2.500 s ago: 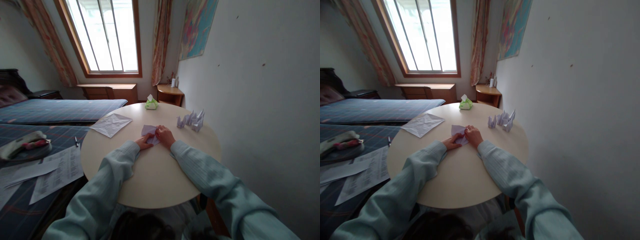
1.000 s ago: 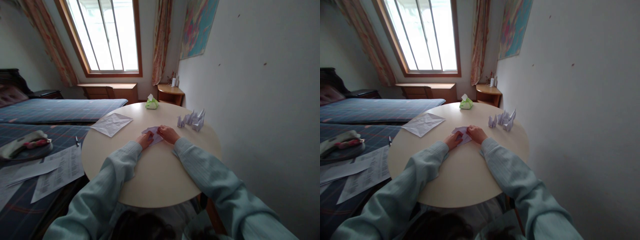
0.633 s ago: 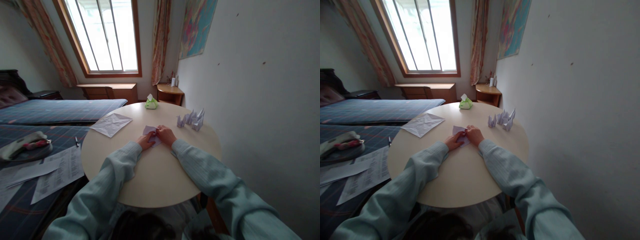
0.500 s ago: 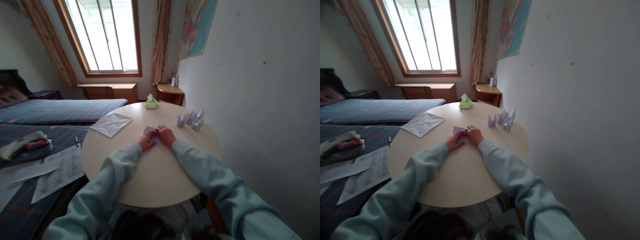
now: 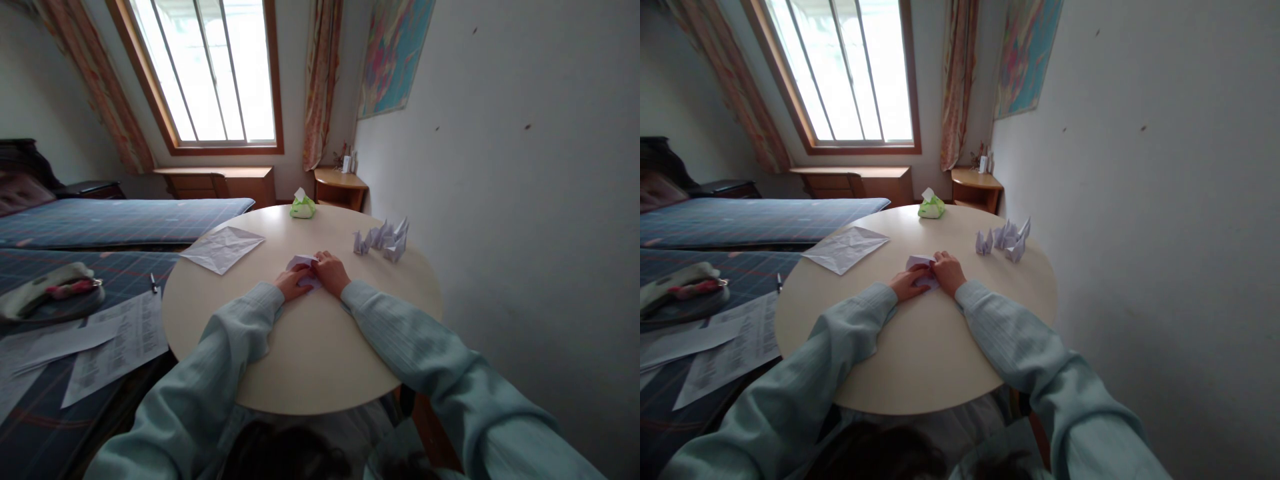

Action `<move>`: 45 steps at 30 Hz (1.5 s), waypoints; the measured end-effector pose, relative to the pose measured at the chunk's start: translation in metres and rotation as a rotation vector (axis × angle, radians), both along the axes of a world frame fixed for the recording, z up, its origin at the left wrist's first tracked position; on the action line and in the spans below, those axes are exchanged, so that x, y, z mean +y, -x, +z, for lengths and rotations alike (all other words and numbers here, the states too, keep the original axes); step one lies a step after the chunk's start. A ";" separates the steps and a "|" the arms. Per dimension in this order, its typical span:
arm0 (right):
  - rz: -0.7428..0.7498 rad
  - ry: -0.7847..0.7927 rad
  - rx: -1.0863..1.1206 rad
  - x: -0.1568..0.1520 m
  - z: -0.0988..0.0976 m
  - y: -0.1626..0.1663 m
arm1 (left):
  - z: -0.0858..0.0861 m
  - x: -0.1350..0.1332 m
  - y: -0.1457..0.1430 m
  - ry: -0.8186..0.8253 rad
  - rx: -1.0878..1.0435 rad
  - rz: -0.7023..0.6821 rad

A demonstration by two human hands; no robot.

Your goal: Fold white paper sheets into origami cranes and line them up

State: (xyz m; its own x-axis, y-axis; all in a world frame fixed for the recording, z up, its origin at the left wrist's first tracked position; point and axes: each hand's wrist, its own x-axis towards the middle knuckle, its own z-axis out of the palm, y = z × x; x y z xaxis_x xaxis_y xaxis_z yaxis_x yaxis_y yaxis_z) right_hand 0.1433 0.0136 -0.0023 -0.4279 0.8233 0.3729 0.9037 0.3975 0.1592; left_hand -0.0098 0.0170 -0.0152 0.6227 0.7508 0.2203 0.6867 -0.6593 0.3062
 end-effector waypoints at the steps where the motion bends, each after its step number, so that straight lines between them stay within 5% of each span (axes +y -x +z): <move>1: -0.001 0.002 0.003 0.000 0.000 0.000 | 0.000 0.000 0.000 0.001 -0.003 -0.003; 9: 0.023 0.021 0.075 0.006 -0.004 -0.001 | 0.001 0.001 -0.002 0.007 0.019 0.019; 17: 0.366 -0.111 0.471 0.009 -0.001 -0.017 | 0.007 0.001 0.002 0.017 0.087 0.115; 25: 0.299 0.036 0.762 0.032 -0.014 -0.032 | 0.005 0.002 0.003 0.018 0.076 0.106; 45: 0.069 0.031 0.559 0.026 -0.014 -0.024 | 0.000 -0.001 -0.007 -0.058 0.029 0.016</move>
State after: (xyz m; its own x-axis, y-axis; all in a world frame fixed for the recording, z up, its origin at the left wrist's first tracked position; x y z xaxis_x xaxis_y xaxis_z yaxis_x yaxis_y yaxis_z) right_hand 0.1672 0.0396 -0.0163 -0.2255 0.8143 0.5348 0.8188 0.4559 -0.3488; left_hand -0.0024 0.0160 -0.0156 0.6172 0.7474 0.2461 0.7054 -0.6641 0.2478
